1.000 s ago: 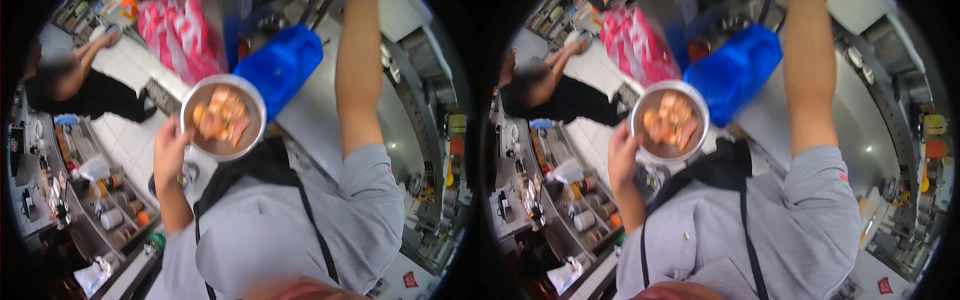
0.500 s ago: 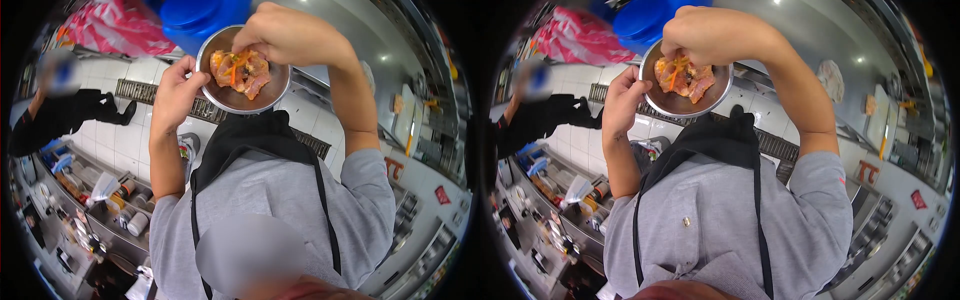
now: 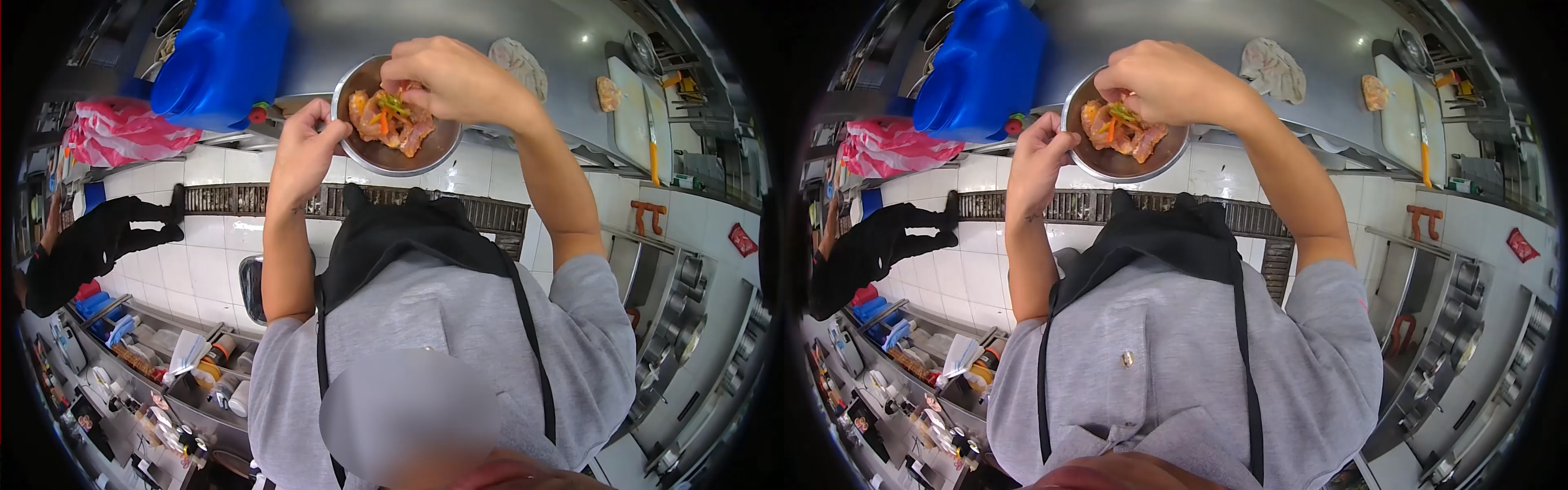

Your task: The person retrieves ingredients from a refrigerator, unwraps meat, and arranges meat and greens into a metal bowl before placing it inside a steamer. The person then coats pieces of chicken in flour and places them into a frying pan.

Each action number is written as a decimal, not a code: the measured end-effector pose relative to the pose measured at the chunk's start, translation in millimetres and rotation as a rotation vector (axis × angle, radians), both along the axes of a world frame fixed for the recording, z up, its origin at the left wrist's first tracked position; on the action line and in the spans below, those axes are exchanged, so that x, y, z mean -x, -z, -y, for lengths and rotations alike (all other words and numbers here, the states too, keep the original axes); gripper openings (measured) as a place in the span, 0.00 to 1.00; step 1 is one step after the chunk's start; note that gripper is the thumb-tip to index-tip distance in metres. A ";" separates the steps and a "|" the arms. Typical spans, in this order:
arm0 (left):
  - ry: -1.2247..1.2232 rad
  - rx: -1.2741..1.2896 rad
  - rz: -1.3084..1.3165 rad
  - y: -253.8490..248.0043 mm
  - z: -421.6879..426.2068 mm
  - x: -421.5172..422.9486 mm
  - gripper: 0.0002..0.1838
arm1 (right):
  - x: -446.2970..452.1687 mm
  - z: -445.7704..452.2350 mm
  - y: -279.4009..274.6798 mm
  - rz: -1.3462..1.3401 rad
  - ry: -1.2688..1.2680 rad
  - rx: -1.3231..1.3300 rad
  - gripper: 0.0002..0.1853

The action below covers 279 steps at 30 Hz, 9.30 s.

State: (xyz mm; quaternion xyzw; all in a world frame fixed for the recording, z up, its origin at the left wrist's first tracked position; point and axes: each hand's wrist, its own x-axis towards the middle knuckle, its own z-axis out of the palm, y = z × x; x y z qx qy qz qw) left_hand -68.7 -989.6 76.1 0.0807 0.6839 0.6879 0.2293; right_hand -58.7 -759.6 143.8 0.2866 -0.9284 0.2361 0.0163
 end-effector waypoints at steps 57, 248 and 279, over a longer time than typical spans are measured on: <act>-0.541 0.146 0.059 136.3 -72.1 15.8 0.10 | -121.5 -853.8 -217.8 -0.904 1.759 -0.232 0.12; -0.084 0.423 0.207 207.4 776.4 744.9 0.10 | 755.4 415.7 215.0 0.227 1.421 -0.331 0.18; 0.350 0.134 0.327 145.1 764.1 665.5 0.05 | 552.6 768.3 161.7 0.393 0.996 0.738 0.12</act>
